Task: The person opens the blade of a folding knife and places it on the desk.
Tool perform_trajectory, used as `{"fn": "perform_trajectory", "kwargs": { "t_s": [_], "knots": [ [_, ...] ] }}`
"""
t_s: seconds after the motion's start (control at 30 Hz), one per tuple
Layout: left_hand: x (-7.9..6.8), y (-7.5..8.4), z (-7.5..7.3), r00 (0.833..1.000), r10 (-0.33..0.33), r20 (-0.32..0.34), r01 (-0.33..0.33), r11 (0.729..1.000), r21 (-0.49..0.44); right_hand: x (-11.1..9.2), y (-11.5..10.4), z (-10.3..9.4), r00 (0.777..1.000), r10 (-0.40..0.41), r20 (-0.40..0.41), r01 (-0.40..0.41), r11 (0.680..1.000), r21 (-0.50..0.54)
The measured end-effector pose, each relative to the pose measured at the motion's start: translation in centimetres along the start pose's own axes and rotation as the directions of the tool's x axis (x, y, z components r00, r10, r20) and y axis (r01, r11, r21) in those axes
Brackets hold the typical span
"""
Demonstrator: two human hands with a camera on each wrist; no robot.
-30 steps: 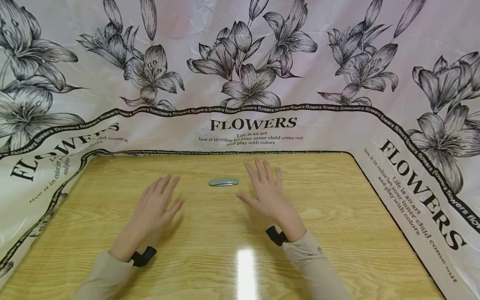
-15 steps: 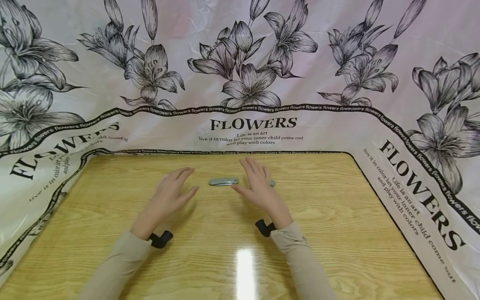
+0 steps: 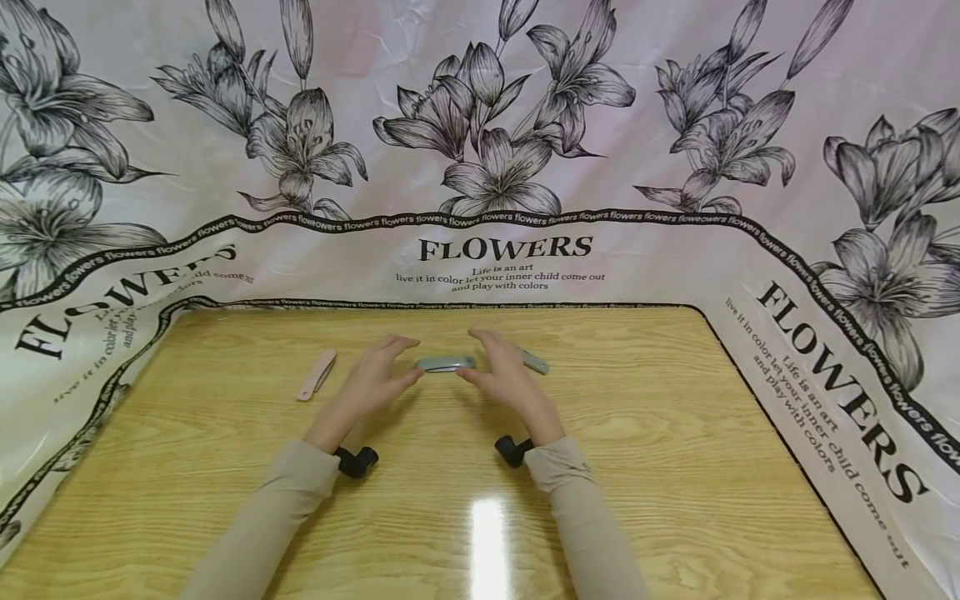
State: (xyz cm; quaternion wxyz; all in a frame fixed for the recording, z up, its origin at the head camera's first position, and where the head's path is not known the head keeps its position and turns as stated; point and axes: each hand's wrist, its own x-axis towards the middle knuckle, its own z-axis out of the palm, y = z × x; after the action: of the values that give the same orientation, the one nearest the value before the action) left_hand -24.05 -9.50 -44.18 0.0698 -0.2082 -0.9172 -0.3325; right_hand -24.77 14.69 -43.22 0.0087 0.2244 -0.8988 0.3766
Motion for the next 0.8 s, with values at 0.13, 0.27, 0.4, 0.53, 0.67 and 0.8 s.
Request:
{"fn": "perform_trajectory", "kwargs": {
  "t_s": [0.13,0.27,0.4,0.53,0.67,0.8],
  "knots": [
    [0.7,-0.1,0.9,0.999,-0.037,0.029,0.041,0.991,-0.126,0.5,0.8,0.7,0.999,0.041,0.035,-0.045,0.992,0.118],
    [1.2,-0.5,1.6,0.998,-0.056,0.037,0.063,0.974,-0.219,0.9,1.5,1.3,0.995,0.085,0.059,-0.095,0.975,0.200],
    [1.5,-1.2,2.3,0.997,-0.068,0.029,0.073,0.963,-0.261,1.0,1.8,1.6,0.990,0.121,0.065,-0.134,0.959,0.249],
    [1.7,-2.0,3.0,0.998,-0.062,0.012,0.062,0.948,-0.312,1.2,2.1,1.7,0.991,0.118,0.058,-0.130,0.953,0.274],
    [1.6,-2.9,3.8,0.998,-0.059,-0.021,0.048,0.937,-0.347,1.3,2.4,1.9,0.992,0.115,0.045,-0.123,0.956,0.268],
    [1.3,-3.7,4.5,0.997,-0.043,-0.067,0.016,0.933,-0.360,1.1,2.7,2.3,0.989,0.148,0.024,-0.149,0.952,0.267]
  ]
}}
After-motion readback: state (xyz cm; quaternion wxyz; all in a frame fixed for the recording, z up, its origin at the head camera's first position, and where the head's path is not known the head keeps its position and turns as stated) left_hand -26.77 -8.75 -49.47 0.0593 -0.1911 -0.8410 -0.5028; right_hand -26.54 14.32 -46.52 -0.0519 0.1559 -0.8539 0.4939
